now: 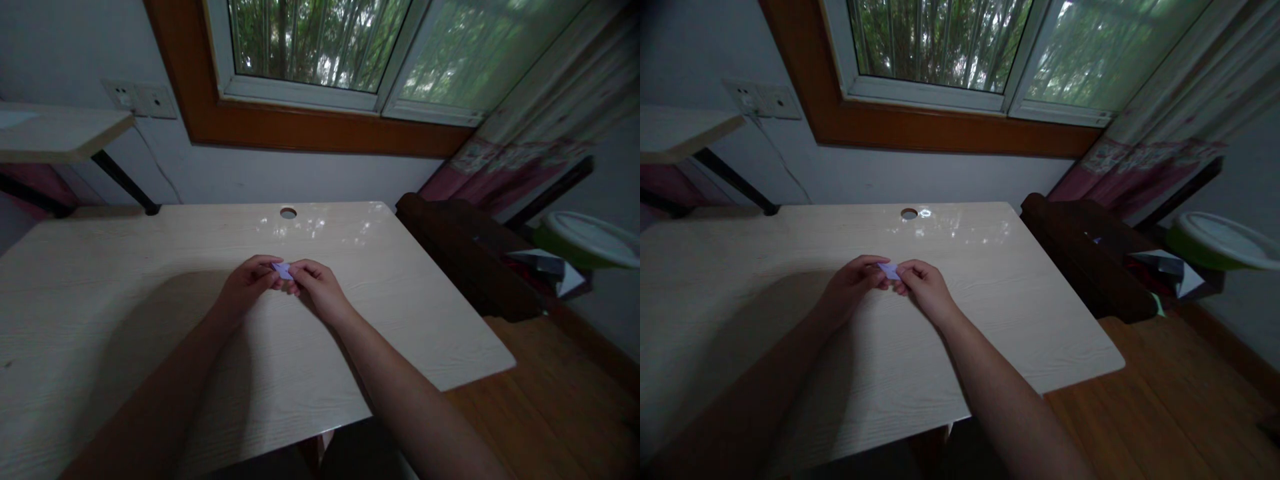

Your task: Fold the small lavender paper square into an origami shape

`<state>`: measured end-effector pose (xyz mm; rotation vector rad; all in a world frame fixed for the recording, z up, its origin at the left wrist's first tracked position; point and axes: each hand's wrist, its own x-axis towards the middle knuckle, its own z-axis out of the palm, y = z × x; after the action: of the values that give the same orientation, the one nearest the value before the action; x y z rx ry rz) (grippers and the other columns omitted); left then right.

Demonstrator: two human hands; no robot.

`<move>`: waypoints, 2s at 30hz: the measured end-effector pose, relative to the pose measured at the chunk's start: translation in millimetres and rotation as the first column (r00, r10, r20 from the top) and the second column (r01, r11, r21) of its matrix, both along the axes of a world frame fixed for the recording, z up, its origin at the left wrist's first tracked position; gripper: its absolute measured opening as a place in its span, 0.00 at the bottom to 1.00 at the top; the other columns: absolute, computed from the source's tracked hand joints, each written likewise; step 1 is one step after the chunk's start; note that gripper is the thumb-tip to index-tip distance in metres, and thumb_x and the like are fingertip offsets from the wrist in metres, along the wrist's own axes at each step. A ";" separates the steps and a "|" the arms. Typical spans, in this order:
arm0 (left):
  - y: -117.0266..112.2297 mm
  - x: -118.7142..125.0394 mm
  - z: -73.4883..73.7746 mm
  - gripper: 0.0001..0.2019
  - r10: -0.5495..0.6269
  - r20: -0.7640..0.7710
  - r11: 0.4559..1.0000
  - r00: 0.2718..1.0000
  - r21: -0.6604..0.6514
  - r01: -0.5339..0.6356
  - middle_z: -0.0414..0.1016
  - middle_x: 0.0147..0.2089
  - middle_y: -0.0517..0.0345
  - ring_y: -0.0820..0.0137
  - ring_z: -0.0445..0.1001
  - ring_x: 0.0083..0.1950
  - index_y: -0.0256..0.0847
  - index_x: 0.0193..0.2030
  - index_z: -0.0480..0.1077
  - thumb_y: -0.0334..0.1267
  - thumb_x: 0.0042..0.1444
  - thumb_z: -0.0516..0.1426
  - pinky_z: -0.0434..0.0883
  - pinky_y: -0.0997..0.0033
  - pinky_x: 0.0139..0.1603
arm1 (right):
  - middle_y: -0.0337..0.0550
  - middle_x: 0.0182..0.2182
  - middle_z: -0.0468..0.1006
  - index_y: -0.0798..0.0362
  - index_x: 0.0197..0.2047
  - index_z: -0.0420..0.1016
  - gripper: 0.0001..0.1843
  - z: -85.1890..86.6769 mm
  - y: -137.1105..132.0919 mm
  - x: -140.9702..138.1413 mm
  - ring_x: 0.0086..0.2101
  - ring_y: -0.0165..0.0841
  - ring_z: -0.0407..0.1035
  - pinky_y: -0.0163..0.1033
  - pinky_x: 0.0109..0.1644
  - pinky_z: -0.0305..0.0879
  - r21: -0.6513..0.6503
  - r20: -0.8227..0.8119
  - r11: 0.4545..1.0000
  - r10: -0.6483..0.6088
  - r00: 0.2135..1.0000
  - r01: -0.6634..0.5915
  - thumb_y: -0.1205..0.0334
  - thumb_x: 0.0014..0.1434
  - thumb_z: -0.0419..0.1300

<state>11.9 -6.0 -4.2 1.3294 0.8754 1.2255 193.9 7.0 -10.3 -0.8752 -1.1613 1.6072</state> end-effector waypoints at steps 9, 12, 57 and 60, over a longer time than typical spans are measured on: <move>-2.6 0.0 5.6 0.13 0.015 -0.055 0.997 0.998 0.071 -0.011 0.79 0.31 0.59 0.68 0.81 0.35 0.40 0.46 0.75 0.39 0.54 0.65 0.78 0.68 0.40 | 0.36 0.25 0.75 0.52 0.41 0.77 0.12 8.0 -3.0 1.9 0.25 0.27 0.68 0.34 0.32 0.65 0.115 0.031 0.993 0.001 1.000 -0.005 0.56 0.57 0.67; -1.9 -0.7 5.4 0.12 0.027 -0.048 0.999 0.998 0.049 -0.025 0.80 0.31 0.59 0.68 0.82 0.33 0.40 0.43 0.74 0.39 0.53 0.66 0.80 0.68 0.39 | 0.34 0.25 0.73 0.51 0.42 0.76 0.12 10.7 -4.2 2.5 0.25 0.27 0.68 0.34 0.31 0.65 0.137 0.026 0.991 -0.006 1.000 0.003 0.55 0.57 0.67; -6.9 0.0 8.5 0.13 0.085 -0.080 0.996 0.993 0.019 -0.084 0.83 0.32 0.56 0.66 0.83 0.34 0.39 0.40 0.76 0.45 0.52 0.67 0.81 0.65 0.40 | 0.42 0.34 0.75 0.51 0.32 0.75 0.07 16.0 -10.6 2.3 0.35 0.33 0.69 0.39 0.41 0.65 0.388 0.298 0.918 -0.205 0.932 0.077 0.57 0.57 0.66; -6.1 0.6 9.5 0.13 0.087 -0.057 0.996 0.995 0.015 -0.087 0.83 0.31 0.56 0.66 0.82 0.33 0.38 0.39 0.75 0.44 0.53 0.67 0.81 0.65 0.40 | 0.40 0.31 0.75 0.52 0.32 0.74 0.08 15.3 -10.6 0.3 0.33 0.32 0.68 0.38 0.39 0.64 0.325 0.271 0.941 -0.189 0.944 0.095 0.57 0.56 0.66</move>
<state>12.5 -12.0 5.4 1.3539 0.9766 1.2669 194.2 -3.5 5.0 -0.9917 -1.4768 1.1578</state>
